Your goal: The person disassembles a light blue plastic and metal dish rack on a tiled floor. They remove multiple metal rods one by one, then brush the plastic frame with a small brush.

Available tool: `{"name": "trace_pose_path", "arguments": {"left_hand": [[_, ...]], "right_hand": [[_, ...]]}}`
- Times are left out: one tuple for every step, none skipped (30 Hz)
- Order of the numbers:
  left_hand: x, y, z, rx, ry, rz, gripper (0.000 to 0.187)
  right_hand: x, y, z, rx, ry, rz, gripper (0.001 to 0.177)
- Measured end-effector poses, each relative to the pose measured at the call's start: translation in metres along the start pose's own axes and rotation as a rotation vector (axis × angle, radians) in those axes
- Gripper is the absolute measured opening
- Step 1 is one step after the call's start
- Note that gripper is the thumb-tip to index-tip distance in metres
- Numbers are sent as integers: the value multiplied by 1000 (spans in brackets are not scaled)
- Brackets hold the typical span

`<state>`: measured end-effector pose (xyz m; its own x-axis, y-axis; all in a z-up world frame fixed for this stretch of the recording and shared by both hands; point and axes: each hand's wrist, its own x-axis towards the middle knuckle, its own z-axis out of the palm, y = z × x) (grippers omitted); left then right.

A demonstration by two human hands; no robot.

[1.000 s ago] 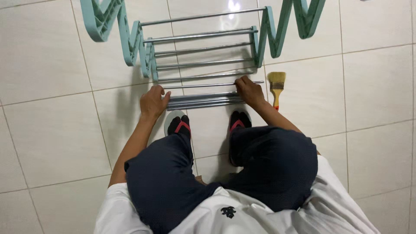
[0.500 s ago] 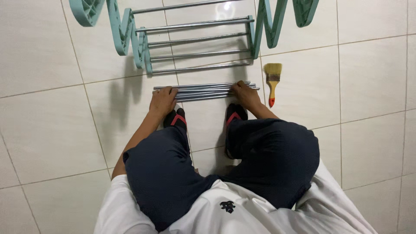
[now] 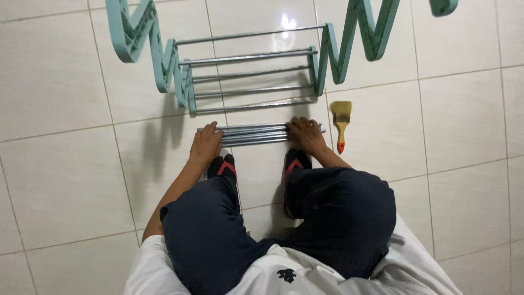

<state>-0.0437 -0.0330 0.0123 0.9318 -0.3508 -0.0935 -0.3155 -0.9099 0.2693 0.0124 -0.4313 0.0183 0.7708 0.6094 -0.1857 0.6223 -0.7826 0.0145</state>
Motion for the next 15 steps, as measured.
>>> {"name": "trace_pose_path", "arguments": {"left_hand": [[1, -1, 1, 19, 61, 23, 42], [4, -3, 3, 38, 36, 18, 43], [8, -5, 5, 57, 11, 13, 43], [8, -4, 8, 74, -14, 7, 44], [3, -2, 9, 43, -90, -18, 41], [5, -3, 10, 16, -156, -40, 39], [8, -4, 9, -12, -223, -61, 37], [7, -3, 8, -20, -157, -53, 40], [7, -2, 7, -27, -91, -44, 44], [5, -1, 7, -37, -30, -37, 48], [4, 0, 7, -16, -51, -41, 50], [6, 0, 7, 6, -69, -46, 51], [8, 0, 7, 27, -88, -51, 53], [6, 1, 8, 18, -92, -70, 46], [4, 3, 9, 7, -96, -89, 40]], "right_hand": [[-1, 1, 3, 75, -21, 19, 55], [-1, 2, 5, 150, -39, 39, 52], [-1, 3, 6, 225, -58, 57, 50], [-5, 1, 7, 229, -86, 51, 51], [-10, -2, 6, 233, -114, 46, 51], [-9, -1, 4, 231, -134, 42, 52], [-7, 0, 0, 215, -97, 28, 54], [-6, 0, -4, 204, -66, 12, 56], [-5, 0, -8, 192, -35, -4, 58], [-5, -2, -11, 199, -52, 2, 61], [-4, -4, -15, 205, -70, 8, 63], [-1, -4, -18, 210, -85, 12, 66], [1, -4, -22, 223, -98, 17, 64], [-3, -7, -24, 238, -113, 24, 62], [-8, -11, -25, 252, -129, 31, 60]]}}
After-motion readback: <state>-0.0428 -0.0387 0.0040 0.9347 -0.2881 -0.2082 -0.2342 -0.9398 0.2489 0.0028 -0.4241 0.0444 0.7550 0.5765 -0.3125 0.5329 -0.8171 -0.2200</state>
